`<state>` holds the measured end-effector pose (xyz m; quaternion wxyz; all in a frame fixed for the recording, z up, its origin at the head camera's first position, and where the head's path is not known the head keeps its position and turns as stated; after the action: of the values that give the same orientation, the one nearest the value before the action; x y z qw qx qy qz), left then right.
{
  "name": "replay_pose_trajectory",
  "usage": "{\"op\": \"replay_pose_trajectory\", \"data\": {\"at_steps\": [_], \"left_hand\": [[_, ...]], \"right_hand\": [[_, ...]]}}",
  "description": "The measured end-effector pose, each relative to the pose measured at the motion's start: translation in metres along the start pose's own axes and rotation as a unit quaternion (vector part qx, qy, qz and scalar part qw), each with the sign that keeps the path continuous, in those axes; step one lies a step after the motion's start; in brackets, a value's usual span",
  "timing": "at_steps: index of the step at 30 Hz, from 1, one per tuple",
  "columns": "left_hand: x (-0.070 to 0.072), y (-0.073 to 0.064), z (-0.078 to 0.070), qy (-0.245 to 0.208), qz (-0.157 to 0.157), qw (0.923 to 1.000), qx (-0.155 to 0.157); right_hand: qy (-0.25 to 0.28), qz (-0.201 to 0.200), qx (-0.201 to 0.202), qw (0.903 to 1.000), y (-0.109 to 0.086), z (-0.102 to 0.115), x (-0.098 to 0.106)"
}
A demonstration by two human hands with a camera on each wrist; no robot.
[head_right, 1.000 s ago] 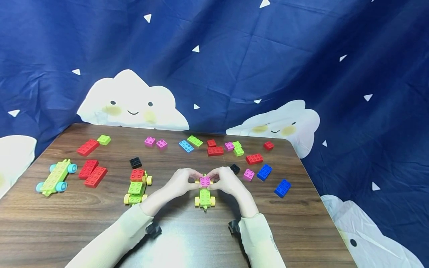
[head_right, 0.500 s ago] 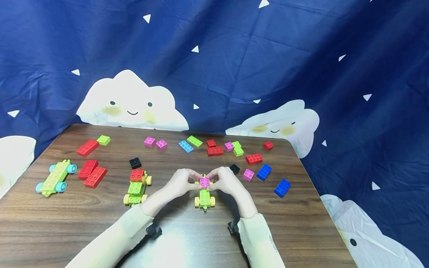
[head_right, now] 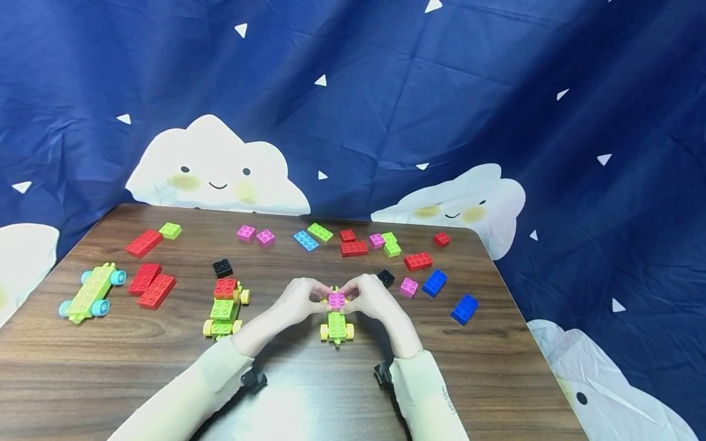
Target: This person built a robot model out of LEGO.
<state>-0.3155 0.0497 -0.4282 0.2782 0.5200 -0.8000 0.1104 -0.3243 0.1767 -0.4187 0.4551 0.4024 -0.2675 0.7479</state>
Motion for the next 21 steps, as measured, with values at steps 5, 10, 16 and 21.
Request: {"op": "replay_pose_trajectory", "data": {"at_steps": [5,10,16,21], "left_hand": [[-0.0001,-0.0002,0.0001,-0.001,-0.002,1.0,0.001],[-0.0016,-0.0007,0.0003,0.002,0.002,1.0,-0.001],[-0.0013,-0.0004,0.0004,0.004,0.003,1.0,-0.003],[-0.0006,0.0001,0.002,0.007,0.003,1.0,0.001]], "right_hand": [[-0.001,-0.003,0.003,1.0,-0.0004,0.0006,0.0],[0.01,-0.005,-0.002,0.9999,-0.0013,-0.0033,-0.0007],[0.017,-0.01,0.019,0.9996,-0.0032,0.0009,0.002],[0.003,-0.002,0.004,1.0,-0.0008,-0.0032,-0.0003]]}}
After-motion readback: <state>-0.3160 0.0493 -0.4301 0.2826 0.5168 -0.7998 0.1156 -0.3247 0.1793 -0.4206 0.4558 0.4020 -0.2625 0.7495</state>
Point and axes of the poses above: each hand's wrist, its own y-axis towards the middle knuckle, its own x-axis out of the back of the hand, z = x × y, the point moved 8 cm from there along y, towards the middle knuckle, and after that the axes turned 7 degrees about -y, right-handed, at the moved point
